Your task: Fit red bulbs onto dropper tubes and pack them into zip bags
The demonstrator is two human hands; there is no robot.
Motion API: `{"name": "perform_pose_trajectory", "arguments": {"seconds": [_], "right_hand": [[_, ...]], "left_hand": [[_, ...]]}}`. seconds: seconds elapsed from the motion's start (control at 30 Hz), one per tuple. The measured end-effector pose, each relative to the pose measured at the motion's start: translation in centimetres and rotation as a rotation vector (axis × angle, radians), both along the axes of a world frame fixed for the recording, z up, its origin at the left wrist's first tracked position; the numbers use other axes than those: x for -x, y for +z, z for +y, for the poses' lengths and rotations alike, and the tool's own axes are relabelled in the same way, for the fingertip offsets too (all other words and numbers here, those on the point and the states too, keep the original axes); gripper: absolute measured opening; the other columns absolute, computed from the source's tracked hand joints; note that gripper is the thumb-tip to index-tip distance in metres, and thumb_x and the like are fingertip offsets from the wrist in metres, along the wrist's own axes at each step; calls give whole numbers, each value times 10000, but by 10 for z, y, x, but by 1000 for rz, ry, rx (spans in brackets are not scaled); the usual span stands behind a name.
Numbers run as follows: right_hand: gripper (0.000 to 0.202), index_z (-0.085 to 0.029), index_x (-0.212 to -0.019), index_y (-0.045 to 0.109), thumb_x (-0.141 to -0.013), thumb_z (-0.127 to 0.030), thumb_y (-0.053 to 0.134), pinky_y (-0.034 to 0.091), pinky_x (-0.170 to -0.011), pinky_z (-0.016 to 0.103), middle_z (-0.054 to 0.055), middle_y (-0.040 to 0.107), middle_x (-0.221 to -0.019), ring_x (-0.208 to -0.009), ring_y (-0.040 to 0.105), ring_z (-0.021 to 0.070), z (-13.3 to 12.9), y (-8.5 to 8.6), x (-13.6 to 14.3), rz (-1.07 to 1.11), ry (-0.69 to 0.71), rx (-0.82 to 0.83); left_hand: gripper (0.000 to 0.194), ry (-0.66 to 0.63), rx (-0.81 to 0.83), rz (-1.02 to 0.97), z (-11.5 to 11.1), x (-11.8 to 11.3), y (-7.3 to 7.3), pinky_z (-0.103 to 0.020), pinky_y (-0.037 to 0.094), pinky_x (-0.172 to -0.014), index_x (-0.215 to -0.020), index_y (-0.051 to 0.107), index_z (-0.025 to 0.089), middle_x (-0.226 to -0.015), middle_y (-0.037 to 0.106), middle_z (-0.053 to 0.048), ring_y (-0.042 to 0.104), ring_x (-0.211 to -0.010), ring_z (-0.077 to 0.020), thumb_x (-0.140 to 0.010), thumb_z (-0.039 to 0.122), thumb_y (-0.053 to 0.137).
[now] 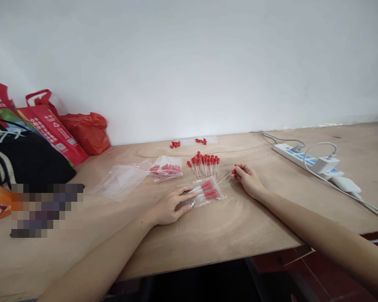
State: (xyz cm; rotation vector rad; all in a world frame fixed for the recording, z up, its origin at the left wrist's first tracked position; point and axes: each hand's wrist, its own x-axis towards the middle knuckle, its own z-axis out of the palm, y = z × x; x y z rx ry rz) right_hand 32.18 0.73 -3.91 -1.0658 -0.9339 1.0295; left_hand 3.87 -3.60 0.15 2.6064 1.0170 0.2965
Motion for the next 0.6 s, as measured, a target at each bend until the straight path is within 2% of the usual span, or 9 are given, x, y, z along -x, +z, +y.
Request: {"name": "perform_pose_trajectory", "arguments": {"seconds": [0.13,0.27,0.43,0.53,0.6], "right_hand": [[306,-196,-789,495,-621,-409,637,434,-579,249,-32,571,-621,-561,534,99,-6,6,5,-88,201,-11],[262,-174,-749,557,-628,-387,651,408,-575,245,-22,577,-632,-565,508,92,-9,6,3,-302,367,-20],[239,-173,-760,641,-610,-356,676,418,-638,280,12,629,-726,-660,546,133,-9,6,0,-539,469,-58],[259,-181,-810,664,-632,-370,655,427,-720,304,33,652,-835,-769,569,164,-8,6,3,-573,529,-102],[294,-174,-846,658,-637,-380,649,432,-722,306,37,654,-842,-769,573,164,-8,7,6,-557,556,-97]], "left_hand": [[393,6,2,-23,-1,-1,2,-425,301,-982,-1220,440,274,-1305,385,-54,364,-1186,-238,-830,319,421],[391,3,-3,-30,-1,-1,2,-414,309,-980,-1220,437,285,-1300,390,-45,375,-1179,-228,-830,318,422],[399,1,-12,-37,0,1,1,-398,311,-982,-1228,421,285,-1302,390,-38,380,-1177,-214,-831,330,424],[413,2,-8,-36,0,0,1,-401,304,-987,-1234,413,279,-1305,389,-41,375,-1181,-216,-824,321,438],[417,3,-3,-26,-1,-1,2,-405,298,-990,-1237,408,276,-1310,385,-43,368,-1186,-216,-823,316,438]]}}
